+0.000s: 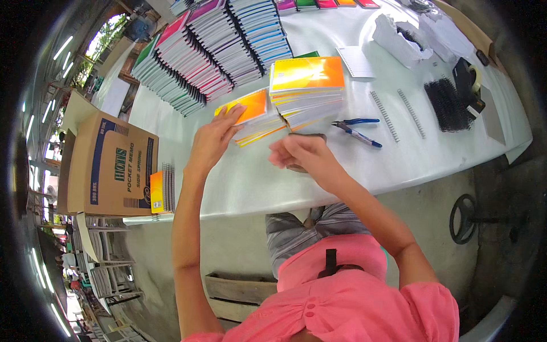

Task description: The person manually inserts spiral coils into stacks of paper and cardstock covers to assemble notebooks, then trims the ends of the wire coils using pliers.

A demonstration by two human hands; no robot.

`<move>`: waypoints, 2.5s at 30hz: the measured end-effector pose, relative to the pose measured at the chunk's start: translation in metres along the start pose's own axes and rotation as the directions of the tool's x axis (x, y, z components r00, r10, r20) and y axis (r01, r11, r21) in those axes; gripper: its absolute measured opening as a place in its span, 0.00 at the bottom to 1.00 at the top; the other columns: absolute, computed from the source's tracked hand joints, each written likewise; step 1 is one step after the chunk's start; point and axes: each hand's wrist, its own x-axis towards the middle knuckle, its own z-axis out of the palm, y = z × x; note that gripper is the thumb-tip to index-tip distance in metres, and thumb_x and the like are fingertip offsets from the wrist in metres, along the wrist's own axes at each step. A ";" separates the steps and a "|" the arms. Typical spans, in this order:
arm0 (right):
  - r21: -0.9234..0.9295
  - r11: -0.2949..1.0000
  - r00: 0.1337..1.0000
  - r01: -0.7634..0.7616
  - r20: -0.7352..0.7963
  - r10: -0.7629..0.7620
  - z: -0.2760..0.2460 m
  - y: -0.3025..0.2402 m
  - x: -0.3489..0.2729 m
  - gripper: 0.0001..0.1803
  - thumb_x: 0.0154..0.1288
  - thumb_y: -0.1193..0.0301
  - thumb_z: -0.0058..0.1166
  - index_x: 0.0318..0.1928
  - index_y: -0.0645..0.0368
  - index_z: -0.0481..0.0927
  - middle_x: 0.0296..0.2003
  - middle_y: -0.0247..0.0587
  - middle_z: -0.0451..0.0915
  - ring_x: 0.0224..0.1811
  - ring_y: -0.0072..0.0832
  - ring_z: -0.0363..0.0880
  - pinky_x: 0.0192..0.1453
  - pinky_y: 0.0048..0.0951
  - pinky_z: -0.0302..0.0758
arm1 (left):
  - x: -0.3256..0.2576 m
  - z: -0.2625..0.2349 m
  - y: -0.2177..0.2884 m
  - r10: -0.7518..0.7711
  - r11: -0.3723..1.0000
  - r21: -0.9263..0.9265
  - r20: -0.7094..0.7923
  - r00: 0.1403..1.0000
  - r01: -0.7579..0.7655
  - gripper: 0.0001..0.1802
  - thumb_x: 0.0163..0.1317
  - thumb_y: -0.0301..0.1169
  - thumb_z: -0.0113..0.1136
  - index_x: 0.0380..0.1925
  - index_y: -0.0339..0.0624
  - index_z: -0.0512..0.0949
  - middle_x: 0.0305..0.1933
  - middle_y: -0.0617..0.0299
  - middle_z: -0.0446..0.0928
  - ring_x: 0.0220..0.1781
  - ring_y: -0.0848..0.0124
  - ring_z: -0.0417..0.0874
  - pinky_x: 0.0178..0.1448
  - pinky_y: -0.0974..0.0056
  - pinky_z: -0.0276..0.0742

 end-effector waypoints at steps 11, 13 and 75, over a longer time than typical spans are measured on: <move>-0.033 0.998 0.997 -0.055 0.058 0.057 0.008 0.012 0.036 0.15 0.70 0.65 0.57 0.48 0.64 0.81 0.35 0.32 0.81 0.35 0.17 0.78 0.38 0.22 0.76 | -0.076 0.022 0.049 0.227 0.936 0.309 -0.167 0.959 -0.168 0.36 0.53 0.27 0.66 0.66 0.55 0.71 0.69 0.66 0.70 0.73 0.54 0.65 0.72 0.39 0.59; -0.089 0.996 1.000 0.027 0.005 -0.027 0.015 0.013 0.035 0.14 0.69 0.65 0.58 0.46 0.64 0.82 0.33 0.31 0.81 0.32 0.16 0.76 0.35 0.22 0.73 | -0.077 0.015 0.061 0.152 0.939 0.338 -0.233 0.961 -0.067 0.38 0.52 0.27 0.67 0.67 0.55 0.69 0.71 0.63 0.67 0.74 0.53 0.64 0.72 0.37 0.58; -0.681 0.543 0.807 0.490 0.121 -0.577 -0.068 -0.004 -0.018 0.16 0.49 0.87 0.60 0.39 0.62 0.76 0.40 0.43 0.78 0.41 0.39 0.80 0.46 0.33 0.76 | -0.082 0.045 0.122 0.046 0.992 0.122 -0.075 0.996 -0.036 0.31 0.64 0.39 0.58 0.69 0.55 0.66 0.67 0.67 0.73 0.68 0.50 0.72 0.71 0.41 0.59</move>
